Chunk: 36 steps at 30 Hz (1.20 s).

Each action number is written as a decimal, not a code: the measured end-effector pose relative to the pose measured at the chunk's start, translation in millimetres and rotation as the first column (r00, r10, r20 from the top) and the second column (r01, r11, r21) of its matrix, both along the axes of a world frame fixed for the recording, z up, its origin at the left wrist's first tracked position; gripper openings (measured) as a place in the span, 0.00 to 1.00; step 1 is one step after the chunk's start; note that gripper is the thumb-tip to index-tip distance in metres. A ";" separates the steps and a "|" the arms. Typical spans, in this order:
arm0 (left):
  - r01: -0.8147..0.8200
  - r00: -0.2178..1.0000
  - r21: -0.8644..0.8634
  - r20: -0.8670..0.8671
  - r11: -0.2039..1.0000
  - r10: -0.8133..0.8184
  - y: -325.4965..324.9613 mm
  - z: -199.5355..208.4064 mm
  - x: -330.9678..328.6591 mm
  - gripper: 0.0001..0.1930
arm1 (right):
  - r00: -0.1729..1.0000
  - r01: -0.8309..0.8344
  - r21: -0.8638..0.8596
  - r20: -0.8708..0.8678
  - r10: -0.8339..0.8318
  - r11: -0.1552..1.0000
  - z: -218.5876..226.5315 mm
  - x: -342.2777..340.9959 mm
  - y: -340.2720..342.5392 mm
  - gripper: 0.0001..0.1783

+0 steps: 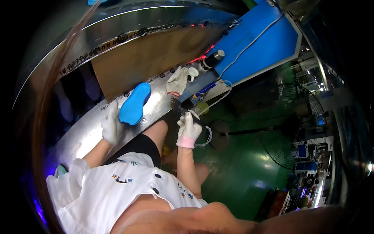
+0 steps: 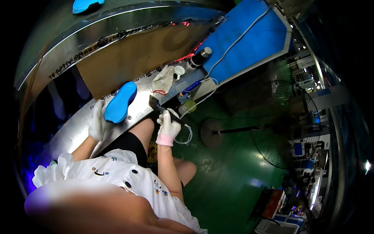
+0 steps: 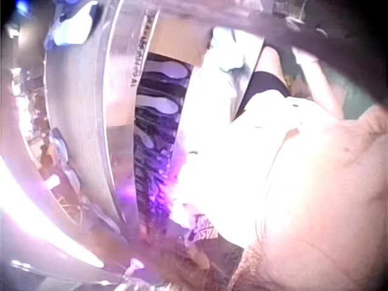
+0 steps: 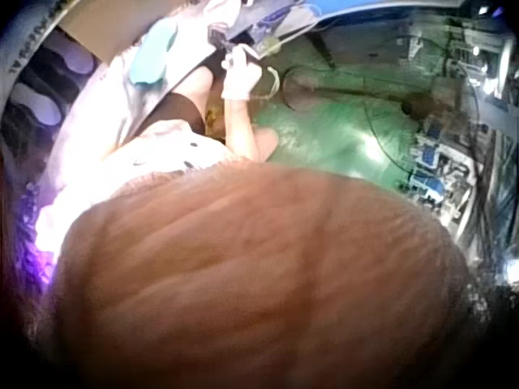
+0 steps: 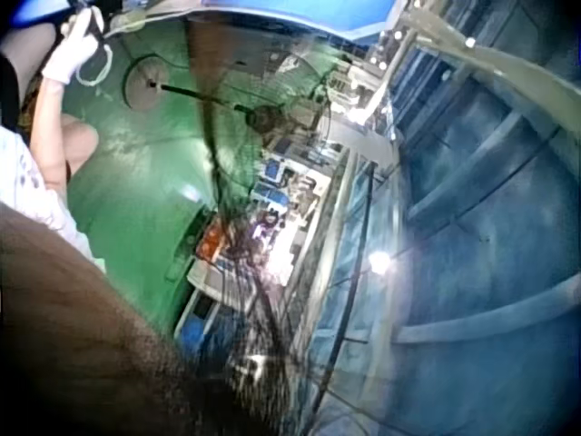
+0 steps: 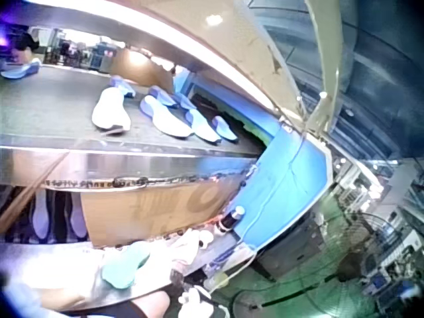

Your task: The person picks up blue shoe insoles from a conveyor belt, applies a marking or adhesive with a handheld applicator to specific points on the insole, and places them back onto the belt.

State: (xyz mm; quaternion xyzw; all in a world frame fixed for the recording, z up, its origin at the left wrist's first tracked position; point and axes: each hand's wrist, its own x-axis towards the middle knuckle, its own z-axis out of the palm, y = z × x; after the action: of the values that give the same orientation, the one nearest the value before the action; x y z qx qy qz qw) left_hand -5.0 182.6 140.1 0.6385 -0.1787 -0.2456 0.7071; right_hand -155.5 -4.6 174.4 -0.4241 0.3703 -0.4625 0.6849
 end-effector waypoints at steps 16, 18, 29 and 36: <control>0.128 0.268 -0.691 -0.667 0.712 -0.696 -54.5 -46.9 -17.8 0.45 | 0.778 -0.331 -0.525 -0.622 -0.088 0.784 -66.9 45.6 -14.7 0.11; -0.013 0.066 -0.891 -0.453 0.454 -0.889 -47.8 -51.6 -10.2 0.43 | 0.771 -0.345 -0.603 -0.620 -0.150 0.719 -9.7 54.2 15.7 0.11; -0.087 0.399 -0.716 -0.662 0.693 -0.634 -47.5 18.2 -36.1 0.40 | 0.897 -0.409 -0.887 -0.434 -0.082 0.214 46.3 31.8 44.1 0.12; -0.127 0.389 -0.763 -0.626 0.634 -0.676 -46.4 17.0 -35.9 0.36 | 0.933 -0.292 -0.862 -0.352 -0.075 0.415 32.4 22.7 34.7 0.12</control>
State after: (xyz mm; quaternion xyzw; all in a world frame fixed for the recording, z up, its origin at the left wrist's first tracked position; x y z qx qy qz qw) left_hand -40.9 136.2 157.0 0.0381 0.0227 -0.5764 0.8160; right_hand -132.9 30.1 206.8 -0.8205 0.1459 -0.4620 0.3034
